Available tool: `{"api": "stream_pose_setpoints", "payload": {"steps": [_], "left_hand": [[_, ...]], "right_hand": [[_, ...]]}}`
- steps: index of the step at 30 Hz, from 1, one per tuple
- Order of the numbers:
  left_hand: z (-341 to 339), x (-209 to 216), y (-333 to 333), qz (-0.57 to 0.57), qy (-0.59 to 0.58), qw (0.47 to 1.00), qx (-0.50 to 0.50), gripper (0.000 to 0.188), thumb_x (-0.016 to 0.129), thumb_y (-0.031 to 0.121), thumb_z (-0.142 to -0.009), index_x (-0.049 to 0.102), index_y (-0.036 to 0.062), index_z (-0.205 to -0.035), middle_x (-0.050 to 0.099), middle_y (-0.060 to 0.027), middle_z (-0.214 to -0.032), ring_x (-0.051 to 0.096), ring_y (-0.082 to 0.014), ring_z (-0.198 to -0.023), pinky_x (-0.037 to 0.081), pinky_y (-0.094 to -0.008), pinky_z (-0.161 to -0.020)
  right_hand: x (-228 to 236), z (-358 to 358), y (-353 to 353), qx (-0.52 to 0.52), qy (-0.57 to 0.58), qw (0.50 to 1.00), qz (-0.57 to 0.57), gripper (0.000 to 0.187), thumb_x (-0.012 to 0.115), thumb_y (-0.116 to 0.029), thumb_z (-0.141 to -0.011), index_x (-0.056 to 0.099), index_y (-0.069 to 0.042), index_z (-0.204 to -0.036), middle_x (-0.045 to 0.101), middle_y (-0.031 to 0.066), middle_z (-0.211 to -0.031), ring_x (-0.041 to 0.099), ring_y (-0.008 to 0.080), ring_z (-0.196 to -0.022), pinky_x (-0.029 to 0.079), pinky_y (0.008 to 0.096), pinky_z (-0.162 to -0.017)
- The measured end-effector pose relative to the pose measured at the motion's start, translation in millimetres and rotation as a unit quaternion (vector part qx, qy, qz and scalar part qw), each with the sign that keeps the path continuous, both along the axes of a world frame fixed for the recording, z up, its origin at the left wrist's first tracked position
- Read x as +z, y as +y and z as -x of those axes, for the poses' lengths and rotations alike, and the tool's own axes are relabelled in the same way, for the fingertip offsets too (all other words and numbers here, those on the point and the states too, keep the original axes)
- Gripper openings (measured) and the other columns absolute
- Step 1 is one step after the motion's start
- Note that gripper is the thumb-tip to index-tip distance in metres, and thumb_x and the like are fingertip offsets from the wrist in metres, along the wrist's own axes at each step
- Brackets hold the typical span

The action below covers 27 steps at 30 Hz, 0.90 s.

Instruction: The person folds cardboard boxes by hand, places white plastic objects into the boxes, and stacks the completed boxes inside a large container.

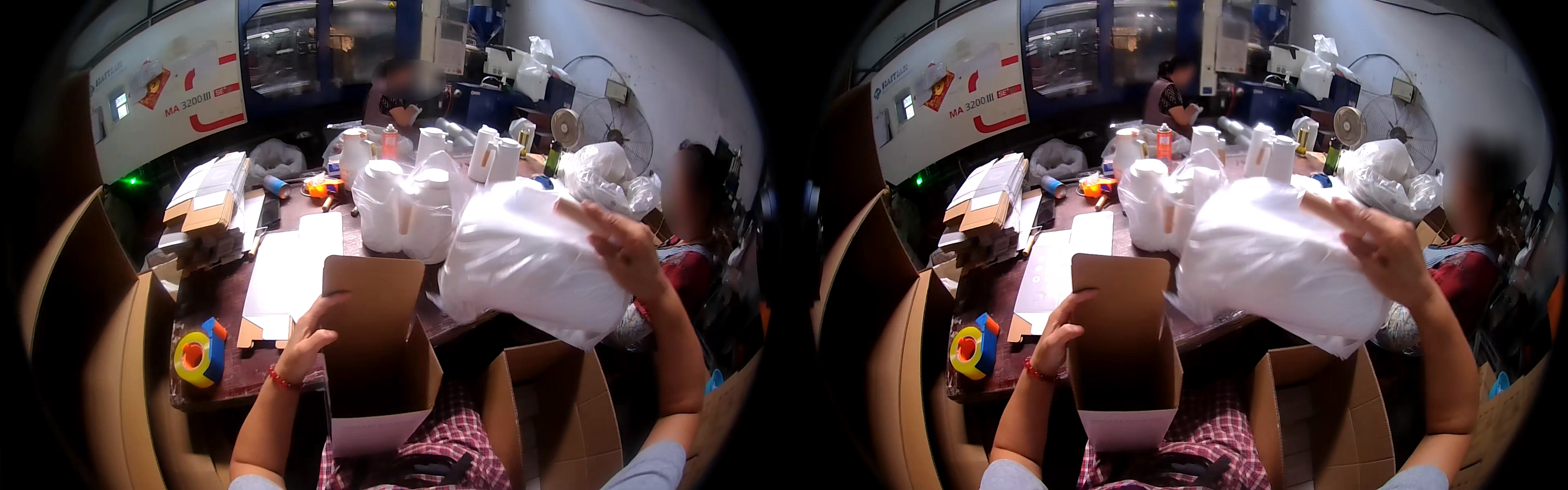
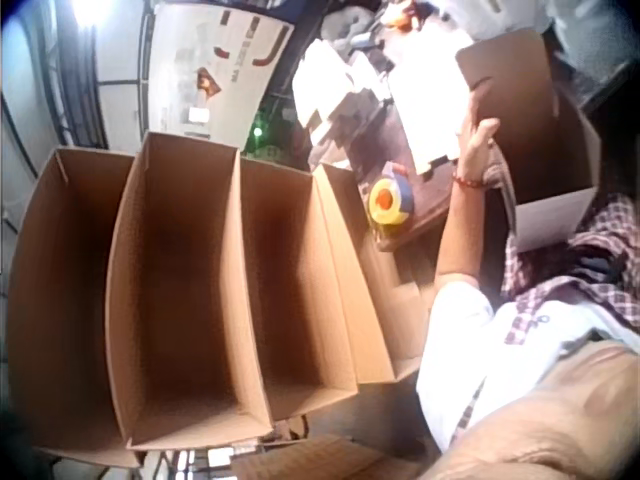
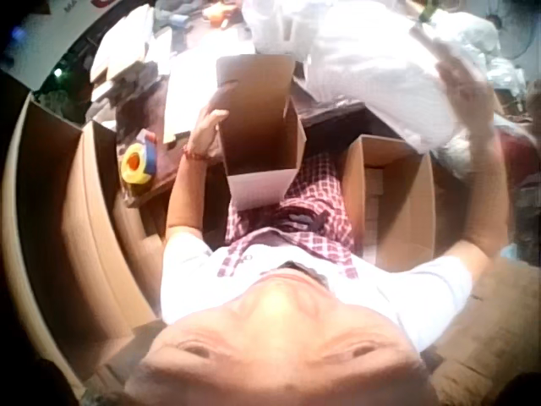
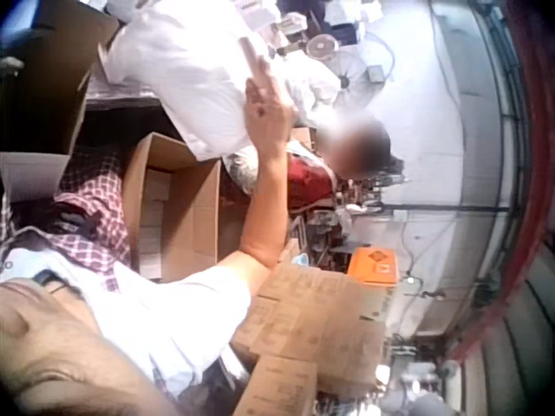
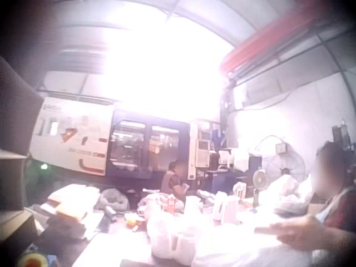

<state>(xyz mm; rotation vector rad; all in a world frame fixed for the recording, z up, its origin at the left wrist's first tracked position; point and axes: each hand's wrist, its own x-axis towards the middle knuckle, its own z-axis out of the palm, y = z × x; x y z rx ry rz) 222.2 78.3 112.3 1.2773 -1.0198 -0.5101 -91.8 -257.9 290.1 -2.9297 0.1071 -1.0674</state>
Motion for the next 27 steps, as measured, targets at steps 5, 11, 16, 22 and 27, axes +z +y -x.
{"api": "stream_pose_setpoints", "payload": {"steps": [5, 11, 16, 22, 27], "left_hand": [[9.8, -1.6, -6.0, -0.001, -0.025, 0.999, -0.02, 0.066, 0.053, 0.023, -0.074, 0.048, -0.0029, -0.134, 0.048, -0.0161, -0.136, 0.042, -0.0264, -0.13, 0.028, -0.0356, -0.111], [19.1, -15.5, -6.0, 0.09, 0.186, 0.974, -0.099, 0.068, 0.056, 0.031, -0.083, 0.041, -0.0017, -0.14, 0.047, -0.0159, -0.138, 0.045, -0.027, -0.128, 0.034, -0.0368, -0.109], [26.7, -7.8, -11.6, 0.033, -0.013, 0.995, -0.091, 0.073, 0.052, 0.028, -0.073, 0.04, -0.0021, -0.139, 0.04, -0.0161, -0.138, 0.033, -0.0281, -0.135, 0.019, -0.0362, -0.115], [19.8, -15.9, 1.0, 0.053, 0.05, 0.995, -0.071, 0.07, 0.049, 0.02, -0.075, 0.038, -0.0017, -0.14, 0.038, -0.0157, -0.14, 0.032, -0.0287, -0.135, 0.019, -0.0357, -0.115], [6.7, -31.4, 27.8, 0.145, 0.208, 0.967, 0.009, 0.058, 0.043, 0.018, -0.084, 0.036, 0.0028, -0.139, 0.047, -0.021, -0.134, 0.047, -0.0314, -0.126, 0.041, -0.0411, -0.106]], "right_hand": [[59.5, -15.2, 52.0, 0.065, 0.015, 0.993, -0.094, 0.046, 0.062, -0.004, -0.09, 0.055, -0.006, -0.135, 0.066, 0.0148, -0.122, 0.067, 0.0229, -0.103, 0.052, 0.0346, -0.09], [64.7, -94.8, 106.8, 0.256, 0.204, 0.944, -0.03, 0.041, 0.06, -0.01, -0.091, 0.06, -0.013, -0.131, 0.069, 0.0124, -0.115, 0.071, 0.0254, -0.089, 0.054, 0.0395, -0.086], [30.0, -171.2, 149.9, 0.181, 0.494, 0.849, 0.047, 0.04, 0.062, -0.019, -0.086, 0.064, -0.02, -0.127, 0.071, 0.0162, -0.099, 0.068, 0.033, -0.084, 0.052, 0.0414, -0.075], [-15.3, -226.4, 169.0, 0.235, 0.383, 0.889, 0.093, 0.026, 0.058, -0.024, -0.088, 0.069, -0.01, -0.108, 0.069, 0.013, -0.092, 0.067, 0.033, -0.085, 0.053, 0.0412, -0.074], [-35.8, -163.0, 113.5, 0.189, 0.231, 0.954, -0.01, 0.024, 0.066, -0.022, -0.089, 0.066, -0.009, -0.109, 0.068, 0.0104, -0.097, 0.067, 0.0303, -0.087, 0.054, 0.04, -0.074]]}}
